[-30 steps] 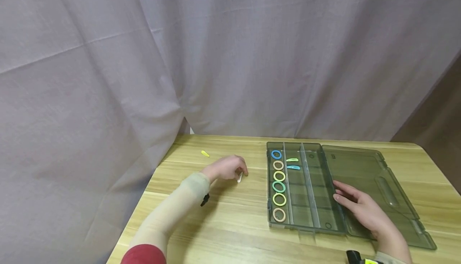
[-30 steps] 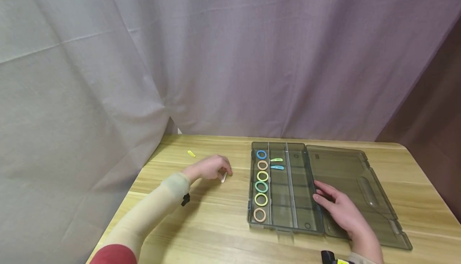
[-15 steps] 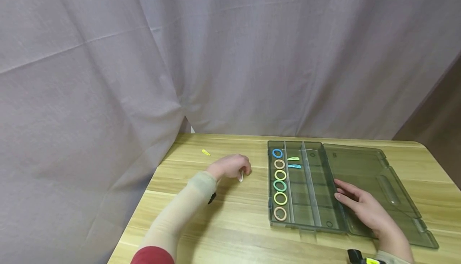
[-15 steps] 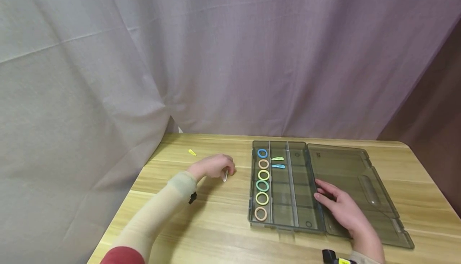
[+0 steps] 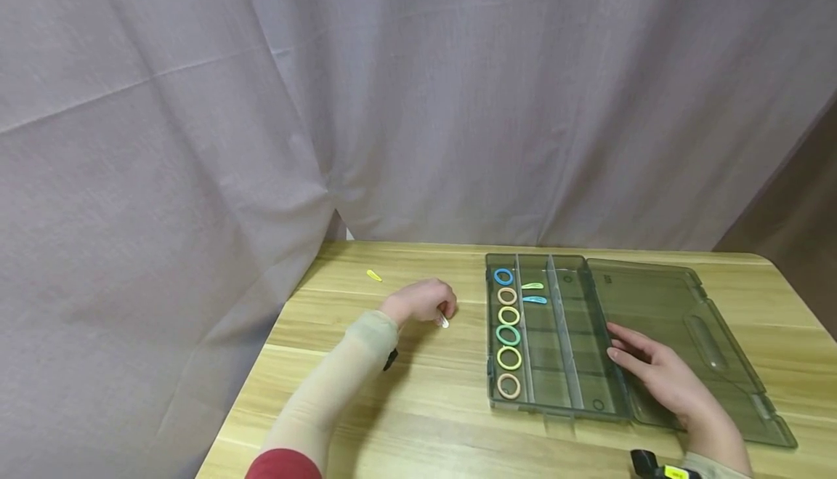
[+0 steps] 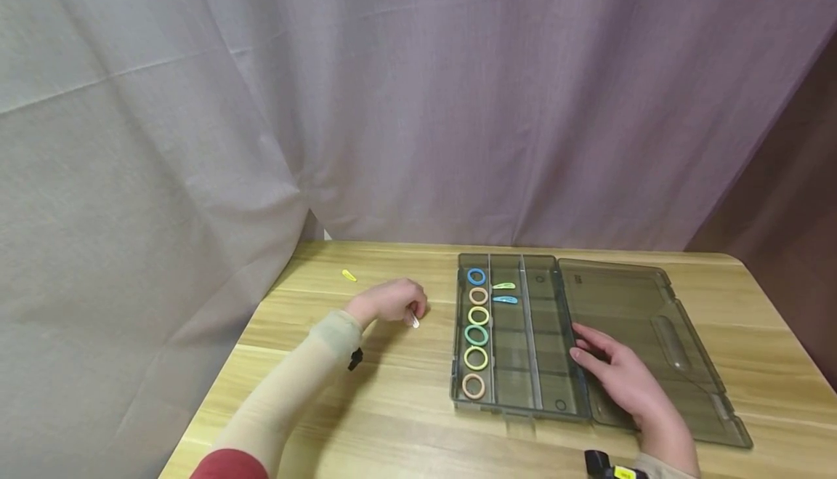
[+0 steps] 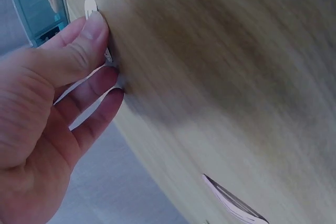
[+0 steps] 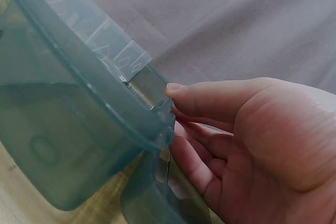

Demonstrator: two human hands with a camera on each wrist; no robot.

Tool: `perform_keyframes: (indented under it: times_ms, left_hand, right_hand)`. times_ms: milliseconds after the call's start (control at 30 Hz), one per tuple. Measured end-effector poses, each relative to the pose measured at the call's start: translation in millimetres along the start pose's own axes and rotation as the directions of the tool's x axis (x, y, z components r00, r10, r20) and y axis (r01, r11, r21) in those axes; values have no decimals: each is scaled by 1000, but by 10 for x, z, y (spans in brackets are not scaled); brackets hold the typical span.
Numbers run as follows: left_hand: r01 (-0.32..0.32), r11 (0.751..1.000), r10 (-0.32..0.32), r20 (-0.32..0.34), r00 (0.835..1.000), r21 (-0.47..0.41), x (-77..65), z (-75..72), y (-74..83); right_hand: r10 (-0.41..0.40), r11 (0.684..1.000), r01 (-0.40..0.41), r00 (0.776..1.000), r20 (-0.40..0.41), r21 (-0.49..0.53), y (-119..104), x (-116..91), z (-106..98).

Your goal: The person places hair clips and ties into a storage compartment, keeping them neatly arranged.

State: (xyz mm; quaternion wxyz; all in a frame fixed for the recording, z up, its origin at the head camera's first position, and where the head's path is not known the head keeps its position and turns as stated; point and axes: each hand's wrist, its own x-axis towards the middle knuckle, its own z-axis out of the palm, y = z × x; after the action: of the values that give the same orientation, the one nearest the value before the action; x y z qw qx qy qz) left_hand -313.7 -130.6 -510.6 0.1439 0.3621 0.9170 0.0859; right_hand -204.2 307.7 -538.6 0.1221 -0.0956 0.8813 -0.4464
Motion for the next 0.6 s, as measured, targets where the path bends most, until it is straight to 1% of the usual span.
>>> perform_keyframes:
  times_ms: [200, 400, 600]
  left_hand:
    - [27, 1000, -27, 4, 1000, 4, -1, 7, 10]
    - [16, 998, -15, -8, 1000, 54, 10, 28, 28]
    - [36, 997, -35, -21, 999, 63, -11, 30, 41]
  right_hand:
    - [8, 1000, -8, 1000, 5, -4, -8, -8, -4]
    - [6, 1000, -6, 1000, 14, 6, -8, -13, -5]
    - [0, 1000, 0, 1000, 21, 7, -10, 8, -5]
